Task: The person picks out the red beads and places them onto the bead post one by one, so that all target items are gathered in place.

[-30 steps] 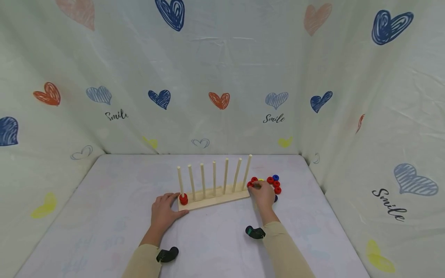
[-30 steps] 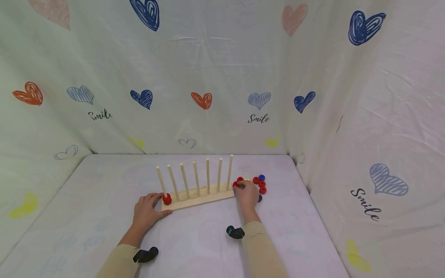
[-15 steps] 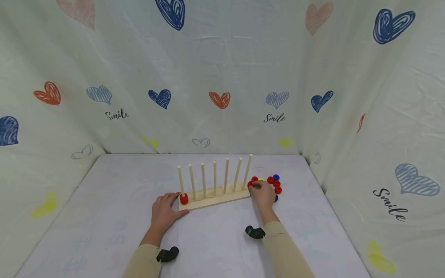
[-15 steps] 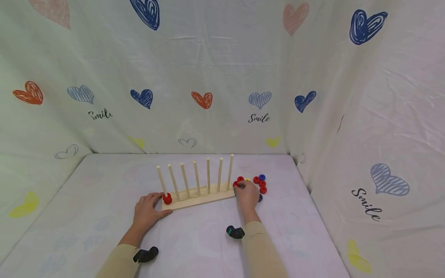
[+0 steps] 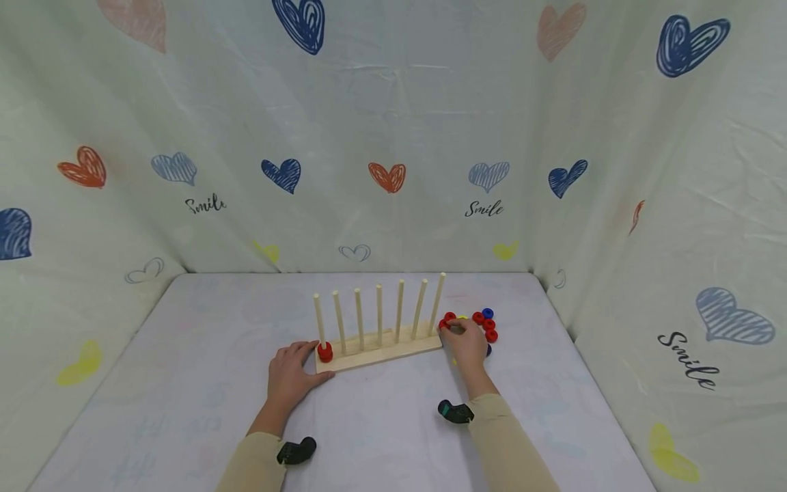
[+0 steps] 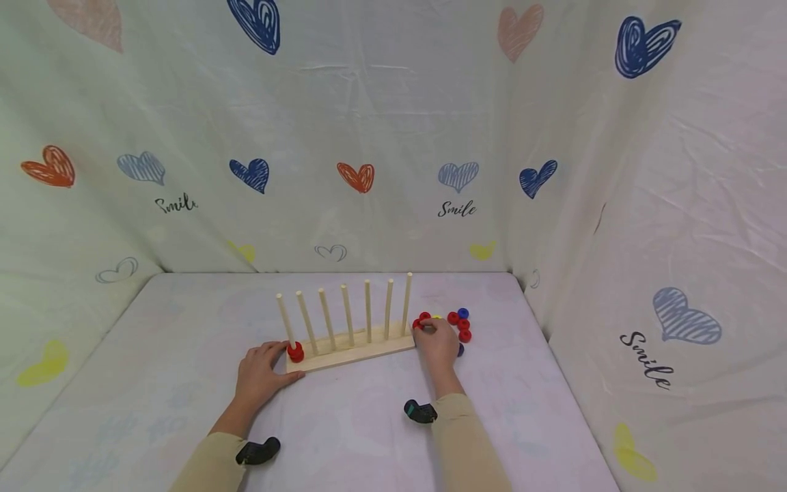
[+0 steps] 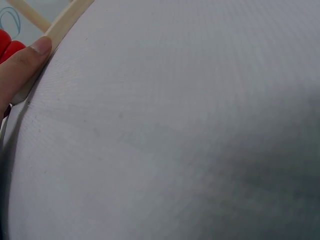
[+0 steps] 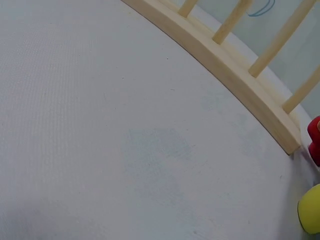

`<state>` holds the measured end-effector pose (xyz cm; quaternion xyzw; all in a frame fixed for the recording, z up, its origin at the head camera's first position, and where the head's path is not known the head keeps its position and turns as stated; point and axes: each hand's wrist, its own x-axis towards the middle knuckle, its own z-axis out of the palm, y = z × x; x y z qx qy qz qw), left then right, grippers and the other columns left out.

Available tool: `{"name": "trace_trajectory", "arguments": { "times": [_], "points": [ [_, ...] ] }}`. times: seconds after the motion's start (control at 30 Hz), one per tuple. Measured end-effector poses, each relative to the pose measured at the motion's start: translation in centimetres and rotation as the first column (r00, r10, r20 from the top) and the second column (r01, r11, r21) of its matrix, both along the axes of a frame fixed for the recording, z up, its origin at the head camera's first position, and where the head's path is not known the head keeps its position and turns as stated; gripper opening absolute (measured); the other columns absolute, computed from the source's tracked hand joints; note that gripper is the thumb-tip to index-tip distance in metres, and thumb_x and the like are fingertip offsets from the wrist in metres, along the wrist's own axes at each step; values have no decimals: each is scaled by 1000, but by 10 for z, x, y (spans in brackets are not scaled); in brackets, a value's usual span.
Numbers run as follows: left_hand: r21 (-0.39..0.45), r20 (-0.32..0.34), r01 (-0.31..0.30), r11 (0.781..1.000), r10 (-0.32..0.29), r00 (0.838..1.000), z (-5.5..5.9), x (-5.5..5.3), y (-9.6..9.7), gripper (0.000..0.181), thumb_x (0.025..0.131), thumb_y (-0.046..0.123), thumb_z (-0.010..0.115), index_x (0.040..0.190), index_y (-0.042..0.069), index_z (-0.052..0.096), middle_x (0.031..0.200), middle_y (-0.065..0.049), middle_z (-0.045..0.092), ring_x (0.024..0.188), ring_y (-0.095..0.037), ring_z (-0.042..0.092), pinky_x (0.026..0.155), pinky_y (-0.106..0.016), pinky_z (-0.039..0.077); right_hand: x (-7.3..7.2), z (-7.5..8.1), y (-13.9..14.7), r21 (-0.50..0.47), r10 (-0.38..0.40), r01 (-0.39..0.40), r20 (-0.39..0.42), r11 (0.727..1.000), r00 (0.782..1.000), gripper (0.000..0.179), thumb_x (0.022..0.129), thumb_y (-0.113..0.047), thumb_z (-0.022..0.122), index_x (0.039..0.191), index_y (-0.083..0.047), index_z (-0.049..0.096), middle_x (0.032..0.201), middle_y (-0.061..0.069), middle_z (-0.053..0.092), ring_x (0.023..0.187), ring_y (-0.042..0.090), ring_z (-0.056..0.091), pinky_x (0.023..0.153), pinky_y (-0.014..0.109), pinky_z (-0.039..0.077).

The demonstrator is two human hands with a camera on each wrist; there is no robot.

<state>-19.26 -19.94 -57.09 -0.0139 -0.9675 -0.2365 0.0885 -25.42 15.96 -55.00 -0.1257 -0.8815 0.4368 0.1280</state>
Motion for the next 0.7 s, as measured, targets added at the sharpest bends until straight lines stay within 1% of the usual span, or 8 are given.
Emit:
{"name": "trace_trajectory", "arguments": {
  "times": [0.2,0.3,0.4,0.47,0.57,0.7],
  "points": [
    [-9,-10,0,1000,0,1000,0,1,0,79,70,49,83,132,7,59,128,-17,57,116,-39,46,93,-57,37,1,4,2,-86,6,-7,-11,996,1000,20,82,-20,78,99,-9,74,103,8,67,91,26,58,75,39,45],
    [-15,-16,1,1000,-1,1000,0,1,0,79,70,49,84,132,7,60,126,-17,58,115,-40,47,93,-57,38,3,8,3,-122,11,-9,10,993,1000,20,84,-21,77,100,-10,74,105,7,66,92,26,56,74,37,44],
    [-14,-20,5,1000,-5,1000,0,2,-1,79,69,49,84,132,7,60,126,-17,58,115,-40,47,93,-57,37,6,13,3,-147,18,-14,23,989,1000,21,84,-21,77,102,-10,73,107,8,65,94,26,55,75,37,46],
    [-13,-23,6,1000,-6,1000,0,3,-1,79,70,49,84,132,6,60,126,-17,58,115,-40,47,93,-57,37,8,17,3,-161,20,-16,20,987,1000,22,84,-21,77,103,-10,73,107,8,65,93,26,55,75,37,47],
    [-9,-30,9,1000,-9,1000,1,3,-1,79,70,48,83,132,6,60,126,-17,58,116,-41,47,93,-58,37,9,23,3,-172,21,-21,1,985,1000,21,83,-20,78,101,-10,74,103,7,65,88,25,54,70,34,46],
    [-6,-37,13,1000,-13,999,2,4,0,78,70,49,83,131,7,60,126,-17,58,115,-41,47,93,-58,38,12,30,3,-180,18,-26,-47,983,999,20,82,-18,79,99,-9,74,101,8,65,82,23,53,65,30,44]
  ]
}}
